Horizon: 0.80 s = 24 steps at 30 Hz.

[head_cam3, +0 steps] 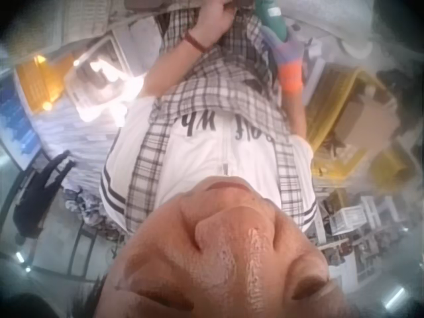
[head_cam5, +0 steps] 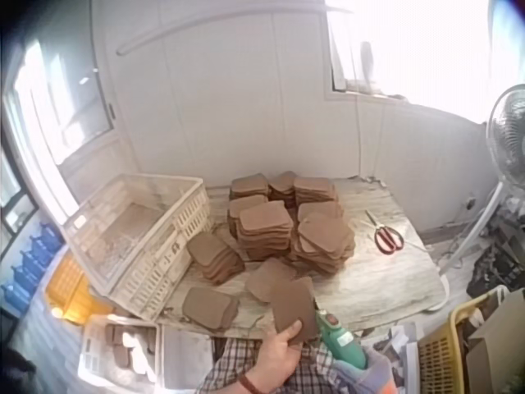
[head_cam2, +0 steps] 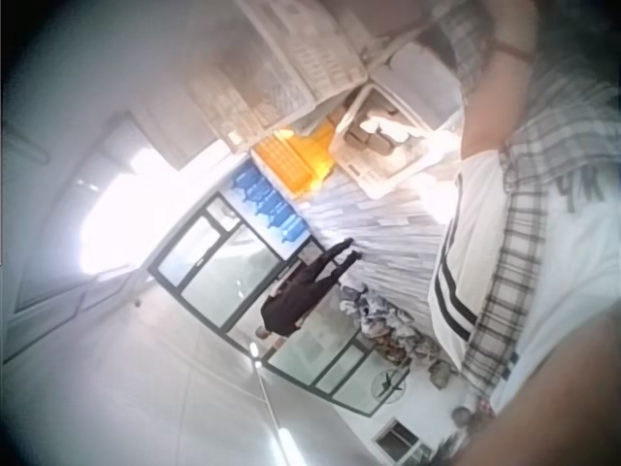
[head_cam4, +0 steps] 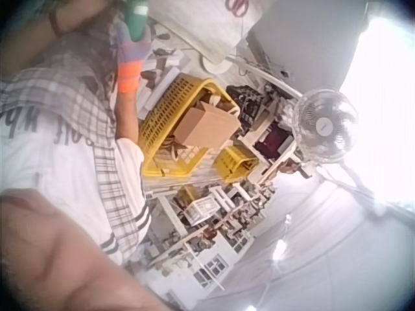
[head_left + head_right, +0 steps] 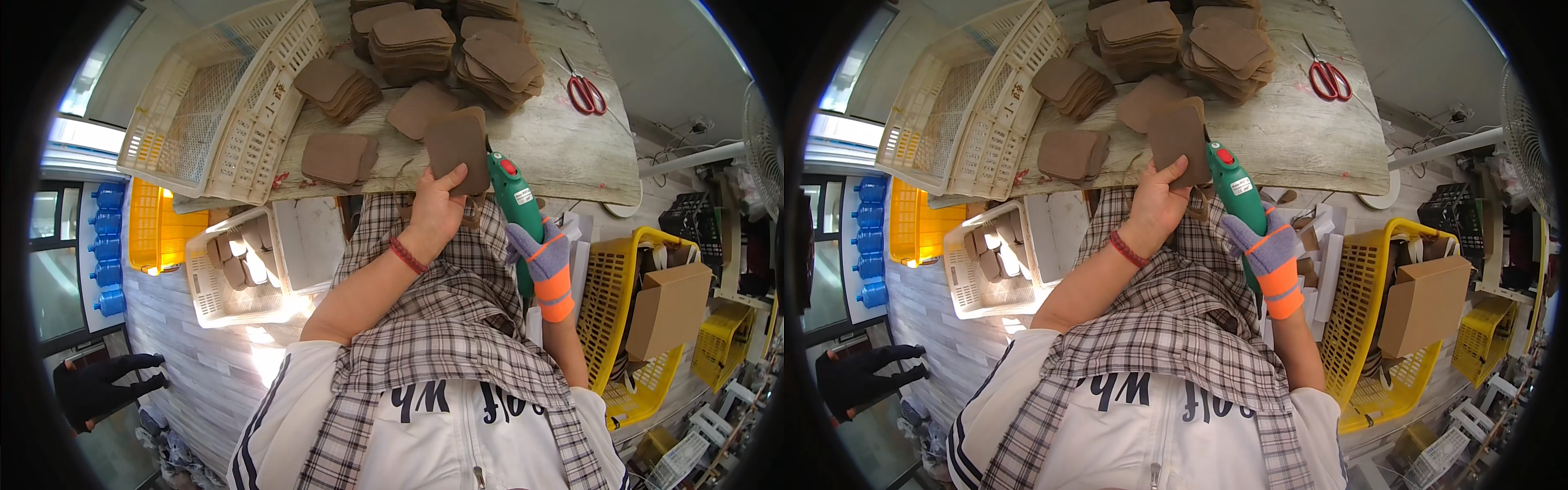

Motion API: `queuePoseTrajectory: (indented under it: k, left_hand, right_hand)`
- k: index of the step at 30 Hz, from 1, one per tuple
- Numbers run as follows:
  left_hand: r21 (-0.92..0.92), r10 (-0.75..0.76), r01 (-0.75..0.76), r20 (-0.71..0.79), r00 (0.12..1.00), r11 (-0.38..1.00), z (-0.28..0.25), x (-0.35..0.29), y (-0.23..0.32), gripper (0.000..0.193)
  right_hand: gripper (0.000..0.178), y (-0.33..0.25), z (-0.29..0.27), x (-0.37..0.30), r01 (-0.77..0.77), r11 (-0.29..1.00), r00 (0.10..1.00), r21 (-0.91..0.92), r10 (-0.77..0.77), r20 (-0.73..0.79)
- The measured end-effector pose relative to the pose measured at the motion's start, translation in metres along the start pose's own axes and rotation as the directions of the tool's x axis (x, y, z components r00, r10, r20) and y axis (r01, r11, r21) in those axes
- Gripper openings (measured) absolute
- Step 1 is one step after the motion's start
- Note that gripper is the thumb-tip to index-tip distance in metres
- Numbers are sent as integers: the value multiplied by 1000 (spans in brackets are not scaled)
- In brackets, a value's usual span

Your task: The person uses a handheld rotary tool to trim the edges of stacked brown cardboard pieces. They pick up each piece, run the tool along the perimeter, and place the trimmed piece back on the table.

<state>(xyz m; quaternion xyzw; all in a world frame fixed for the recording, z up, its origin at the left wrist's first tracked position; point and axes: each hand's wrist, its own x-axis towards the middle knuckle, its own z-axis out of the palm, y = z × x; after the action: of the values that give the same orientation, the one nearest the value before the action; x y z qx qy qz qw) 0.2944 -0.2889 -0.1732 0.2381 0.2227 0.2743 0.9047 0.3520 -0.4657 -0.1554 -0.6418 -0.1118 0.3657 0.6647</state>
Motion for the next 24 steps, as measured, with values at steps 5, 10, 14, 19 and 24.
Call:
queuePoseTrajectory:
  k: [5, 10, 14, 19, 24]
  left_hand:
    - [61, -37, 34, 33, 999, 998, -5, -7, -5, 38]
    - [192, -63, 53, 49, 997, 980, -13, -9, 2, 38]
    - [384, -29, -15, 108, 994, 923, -22, -6, 20, 35]
    - [623, -111, -3, 144, 983, 782, -22, -5, 53, 39]
    - [816, -268, 52, 128, 955, 576, -29, -1, 75, 43]
  right_hand:
    - [36, -5, -3, 1, 25, 999, 999, 38, -25, -22]
    - [36, -4, -11, 2, 20, 999, 1000, 27, -20, -2]
    - [35, -5, -24, -5, 4, 1000, 999, -19, -3, 41]
    - [33, -7, -40, -18, -66, 988, 991, -138, 80, 104]
    - [33, -1, -44, -25, -76, 984, 983, -164, 101, 151]
